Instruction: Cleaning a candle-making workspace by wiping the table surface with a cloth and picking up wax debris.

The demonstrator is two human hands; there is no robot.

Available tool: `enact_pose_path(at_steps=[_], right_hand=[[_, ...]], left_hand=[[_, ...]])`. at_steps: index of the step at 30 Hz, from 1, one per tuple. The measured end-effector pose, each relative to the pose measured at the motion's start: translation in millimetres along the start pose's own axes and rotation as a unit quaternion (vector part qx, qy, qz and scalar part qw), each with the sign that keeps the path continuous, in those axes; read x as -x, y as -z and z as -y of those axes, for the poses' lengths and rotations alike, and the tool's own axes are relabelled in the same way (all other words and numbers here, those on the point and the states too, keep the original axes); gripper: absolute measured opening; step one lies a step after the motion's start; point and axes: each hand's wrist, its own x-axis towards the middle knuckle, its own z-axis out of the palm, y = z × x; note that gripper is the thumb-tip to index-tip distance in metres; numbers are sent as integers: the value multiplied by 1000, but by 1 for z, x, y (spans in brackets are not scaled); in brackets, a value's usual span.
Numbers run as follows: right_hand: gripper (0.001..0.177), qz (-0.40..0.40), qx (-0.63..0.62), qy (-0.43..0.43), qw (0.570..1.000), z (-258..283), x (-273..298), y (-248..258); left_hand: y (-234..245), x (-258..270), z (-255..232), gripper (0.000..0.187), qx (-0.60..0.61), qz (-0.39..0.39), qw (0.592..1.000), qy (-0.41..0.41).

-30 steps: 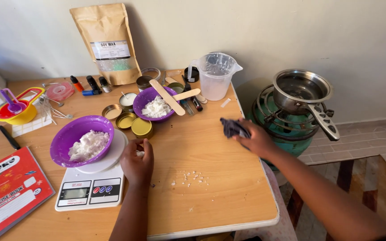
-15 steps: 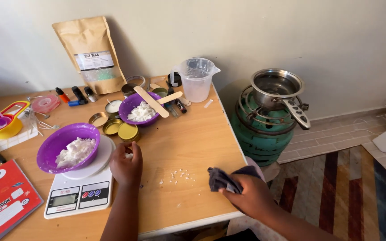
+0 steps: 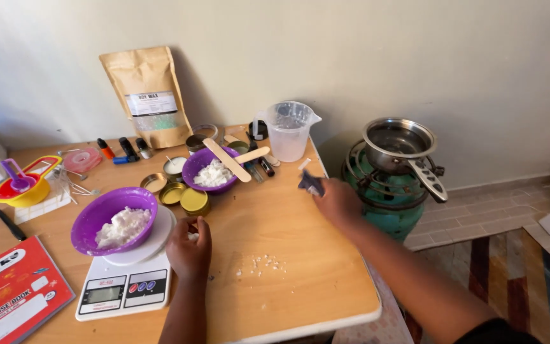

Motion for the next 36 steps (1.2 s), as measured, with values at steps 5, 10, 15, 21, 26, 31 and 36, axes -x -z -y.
enact_pose_path(at_steps=[5,10,15,21,26,31,36], right_hand=[[30,22,138,105,985,43,24,-29],[39,237,-422,-131,865,63,22,38],[54,161,-392,-91,901,4,-26,37],[43,180,-276,64,942,62,14,104],[73,383,-21,99,918,82,29,75],[71,319,-101,141,932,46,22,28],[76,326,-323,150,876,36,20,32]], left_hand=[[3,-3,-4,5,-15,1,1000,5],[-6,0,8,8,1,11,1000,16],[-4,-1,1,7,-16,2,1000,8],[-3,0,3,7,-16,2,1000,27],[-4,-3,0,4,-16,4,999,37],[-8,-3,3,7,-31,-12,999,36],[-6,-5,1,5,-15,1,999,38]])
